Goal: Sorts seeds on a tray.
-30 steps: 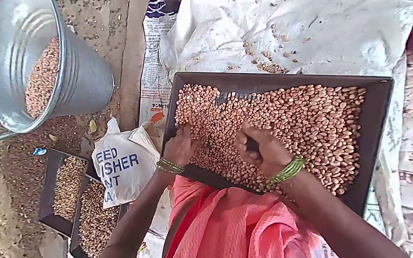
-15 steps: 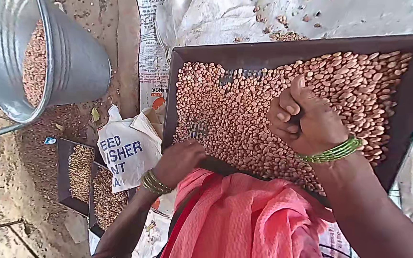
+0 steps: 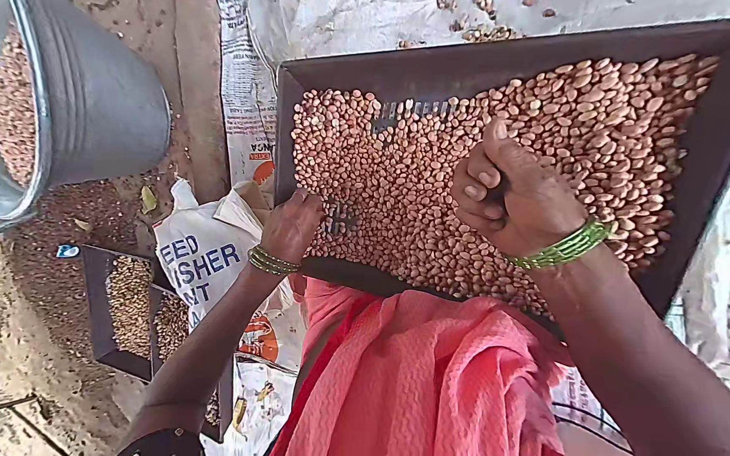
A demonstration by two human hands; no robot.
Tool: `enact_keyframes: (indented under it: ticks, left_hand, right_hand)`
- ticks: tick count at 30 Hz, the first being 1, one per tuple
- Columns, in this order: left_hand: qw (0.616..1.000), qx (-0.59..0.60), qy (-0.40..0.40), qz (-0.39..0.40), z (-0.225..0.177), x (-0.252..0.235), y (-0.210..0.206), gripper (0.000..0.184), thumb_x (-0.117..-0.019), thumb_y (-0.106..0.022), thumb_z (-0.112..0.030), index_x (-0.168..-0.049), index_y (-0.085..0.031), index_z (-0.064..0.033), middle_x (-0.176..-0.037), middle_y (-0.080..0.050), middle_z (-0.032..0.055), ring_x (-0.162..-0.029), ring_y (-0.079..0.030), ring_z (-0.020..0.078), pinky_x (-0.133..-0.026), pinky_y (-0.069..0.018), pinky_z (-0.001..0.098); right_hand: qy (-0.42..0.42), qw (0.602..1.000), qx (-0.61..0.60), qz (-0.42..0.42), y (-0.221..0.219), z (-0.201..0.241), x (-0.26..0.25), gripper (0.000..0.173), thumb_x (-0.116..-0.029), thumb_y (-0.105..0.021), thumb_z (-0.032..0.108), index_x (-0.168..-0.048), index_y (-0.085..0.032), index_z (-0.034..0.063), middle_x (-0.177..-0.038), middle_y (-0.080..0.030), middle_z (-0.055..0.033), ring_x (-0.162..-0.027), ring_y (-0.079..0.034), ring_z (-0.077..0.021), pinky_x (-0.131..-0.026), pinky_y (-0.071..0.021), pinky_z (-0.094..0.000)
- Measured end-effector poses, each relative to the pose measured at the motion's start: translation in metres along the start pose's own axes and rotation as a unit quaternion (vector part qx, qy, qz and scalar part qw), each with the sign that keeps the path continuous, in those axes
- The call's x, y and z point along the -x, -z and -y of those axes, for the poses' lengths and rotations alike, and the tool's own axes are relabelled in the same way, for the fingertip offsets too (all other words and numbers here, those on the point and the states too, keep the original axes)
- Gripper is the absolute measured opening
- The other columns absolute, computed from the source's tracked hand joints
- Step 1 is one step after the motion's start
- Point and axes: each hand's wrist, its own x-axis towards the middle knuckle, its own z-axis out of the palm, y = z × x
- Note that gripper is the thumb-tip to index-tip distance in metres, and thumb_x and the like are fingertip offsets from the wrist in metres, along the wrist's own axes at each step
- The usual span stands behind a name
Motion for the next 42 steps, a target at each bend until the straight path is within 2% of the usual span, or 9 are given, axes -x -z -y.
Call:
enact_keyframes:
  ticks: [5, 11, 14, 17, 21, 27, 31, 36, 42]
  left_hand:
    - [1.000, 0.019, -0.024, -0.005, 0.003, 0.003, 0.005, 0.024, -0.1043, -0.055, -0.012, -0.114, -0.068, 0.0056, -0.118, -0.065, 0.0282, -0.103, -0.068, 0.0456, -0.088, -0.0549, 0.0604]
    - [0.907, 0.318, -0.250, -0.120, -0.013, 0.026, 0.055, 0.035, -0.1020, -0.063, -0.025, -0.126, -0.069, -0.0010, -0.113, -0.072, 0.0075, -0.094, -0.069, 0.0070, -0.084, -0.0586, 0.0231]
    - [0.961, 0.181, -0.177, -0.114, 0.007, 0.036, 0.057, 0.036, -0.1053, -0.057, -0.027, -0.130, -0.066, -0.0038, -0.117, -0.071, 0.0129, -0.097, -0.071, 0.0189, -0.087, -0.0587, 0.0365]
    - [0.997, -0.011, 0.005, 0.071, 0.009, 0.040, 0.039, 0.039, -0.1054, -0.059, -0.027, -0.135, -0.061, -0.0013, -0.123, -0.066, 0.0260, -0.104, -0.069, 0.0460, -0.088, -0.0541, 0.0650]
    - [0.982, -0.068, 0.067, 0.164, -0.017, 0.033, 0.012, 0.047, -0.1016, -0.065, -0.026, -0.139, -0.052, -0.0013, -0.125, -0.063, 0.0287, -0.104, -0.067, 0.0493, -0.084, -0.0546, 0.0627]
    - [0.937, 0.325, -0.119, -0.044, -0.011, 0.041, 0.026, 0.048, -0.1028, -0.060, -0.018, -0.148, -0.048, -0.0074, -0.127, -0.067, 0.0114, -0.089, -0.073, 0.0178, -0.075, -0.0631, 0.0370]
    - [0.952, 0.247, -0.070, -0.167, 0.027, 0.050, 0.051, 0.031, -0.1065, -0.053, -0.020, -0.133, -0.061, -0.0059, -0.118, -0.070, 0.0099, -0.090, -0.071, 0.0149, -0.078, -0.0600, 0.0322]
    - [0.990, 0.075, -0.050, -0.111, 0.029, 0.049, 0.041, 0.025, -0.1072, -0.052, -0.018, -0.117, -0.071, -0.0040, -0.107, -0.070, 0.0210, -0.093, -0.070, 0.0386, -0.082, -0.0552, 0.0581]
    - [0.988, -0.064, -0.071, -0.123, 0.031, 0.045, 0.024, 0.020, -0.1031, -0.055, -0.013, -0.111, -0.073, -0.0071, -0.103, -0.071, 0.0198, -0.103, -0.065, 0.0412, -0.096, -0.0413, 0.0597]
  right_hand:
    - [-0.024, 0.999, 0.023, 0.000, -0.009, -0.008, -0.001, 0.053, -0.1130, -0.026, 0.041, -0.068, -0.046, 0.0208, -0.056, -0.044, 0.0085, -0.040, -0.032, -0.0001, -0.037, -0.0269, -0.0146]
    - [-0.093, 0.991, 0.094, 0.009, -0.027, -0.028, 0.002, 0.061, -0.1119, -0.016, 0.048, -0.094, -0.064, 0.0149, -0.064, -0.057, 0.0070, -0.041, -0.034, 0.0009, -0.038, -0.0291, -0.0144]
    - [-0.101, 0.992, 0.033, 0.075, -0.026, -0.028, 0.003, 0.060, -0.1113, -0.014, 0.050, -0.089, -0.060, 0.0176, -0.065, -0.057, 0.0074, -0.041, -0.035, 0.0025, -0.037, -0.0302, -0.0125]
    - [-0.086, 0.995, 0.014, 0.056, -0.023, -0.020, 0.004, 0.055, -0.1124, -0.019, 0.045, -0.078, -0.054, 0.0204, -0.062, -0.050, 0.0088, -0.042, -0.033, 0.0021, -0.038, -0.0278, -0.0127]
    - [-0.071, 0.997, 0.010, 0.026, -0.020, -0.017, 0.004, 0.053, -0.1128, -0.021, 0.044, -0.075, -0.052, 0.0209, -0.061, -0.049, 0.0083, -0.042, -0.032, 0.0009, -0.038, -0.0270, -0.0131]
    - [-0.050, 0.998, -0.003, 0.027, -0.010, -0.011, 0.005, 0.055, -0.1127, -0.020, 0.045, -0.075, -0.052, 0.0209, -0.061, -0.050, 0.0092, -0.041, -0.033, 0.0017, -0.037, -0.0278, -0.0124]
    - [-0.019, 1.000, -0.010, 0.018, -0.006, -0.002, 0.002, 0.055, -0.1129, -0.019, 0.044, -0.072, -0.050, 0.0224, -0.059, -0.048, 0.0096, -0.041, -0.033, 0.0012, -0.038, -0.0282, -0.0127]
    - [-0.021, 1.000, -0.002, 0.015, -0.005, -0.004, 0.001, 0.055, -0.1130, -0.020, 0.043, -0.071, -0.049, 0.0221, -0.058, -0.047, 0.0092, -0.041, -0.033, 0.0005, -0.038, -0.0280, -0.0131]
    - [-0.032, 0.999, 0.006, 0.003, -0.004, -0.007, 0.000, 0.053, -0.1129, -0.022, 0.043, -0.072, -0.049, 0.0220, -0.058, -0.046, 0.0097, -0.041, -0.033, 0.0013, -0.038, -0.0280, -0.0125]
